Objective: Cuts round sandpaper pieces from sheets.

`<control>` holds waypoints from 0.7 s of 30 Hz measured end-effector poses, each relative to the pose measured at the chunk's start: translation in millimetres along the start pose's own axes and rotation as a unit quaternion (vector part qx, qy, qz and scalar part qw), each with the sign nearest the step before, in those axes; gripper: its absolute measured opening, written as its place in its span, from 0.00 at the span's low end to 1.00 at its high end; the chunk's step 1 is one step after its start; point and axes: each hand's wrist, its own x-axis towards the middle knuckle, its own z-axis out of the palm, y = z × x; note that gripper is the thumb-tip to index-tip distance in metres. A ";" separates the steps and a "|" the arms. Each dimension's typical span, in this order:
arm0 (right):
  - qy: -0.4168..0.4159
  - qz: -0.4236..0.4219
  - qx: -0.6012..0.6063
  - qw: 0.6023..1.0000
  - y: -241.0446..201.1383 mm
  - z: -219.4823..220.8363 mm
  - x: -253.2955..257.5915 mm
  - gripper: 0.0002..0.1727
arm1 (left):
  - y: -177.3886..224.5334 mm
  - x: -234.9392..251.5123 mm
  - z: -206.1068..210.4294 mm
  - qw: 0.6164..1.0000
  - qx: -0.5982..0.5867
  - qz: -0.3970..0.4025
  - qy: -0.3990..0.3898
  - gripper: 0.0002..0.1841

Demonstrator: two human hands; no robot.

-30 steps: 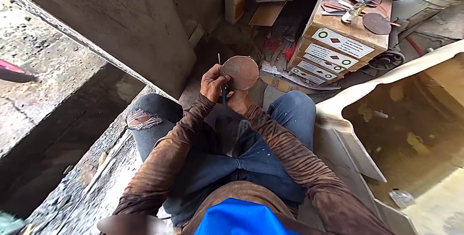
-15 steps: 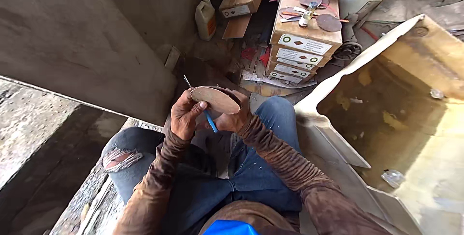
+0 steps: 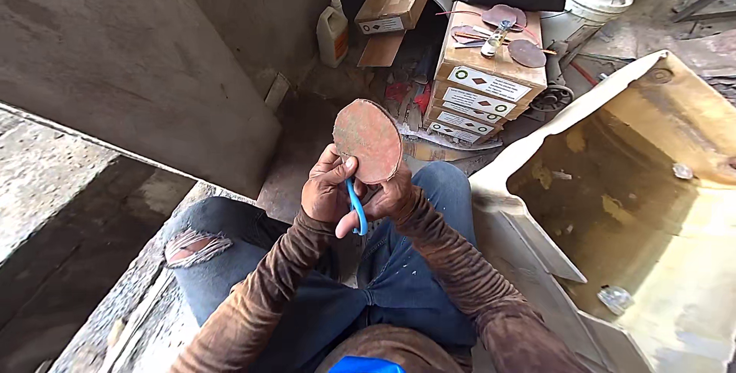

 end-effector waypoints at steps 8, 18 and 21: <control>-0.047 0.020 -0.152 0.987 -13.4 -8.8 -3.9 0.44 | 11.3 -10.7 10.0 0.980 0.172 0.007 0.100 0.05; -0.142 0.589 0.498 0.621 -53.2 21.1 -7.9 0.20 | 26.4 -13.4 12.2 0.960 0.190 0.200 0.050 0.05; -0.142 0.562 0.666 0.470 -63.3 30.3 -27.6 0.17 | 26.4 -7.5 6.1 0.966 0.129 0.210 -0.076 0.07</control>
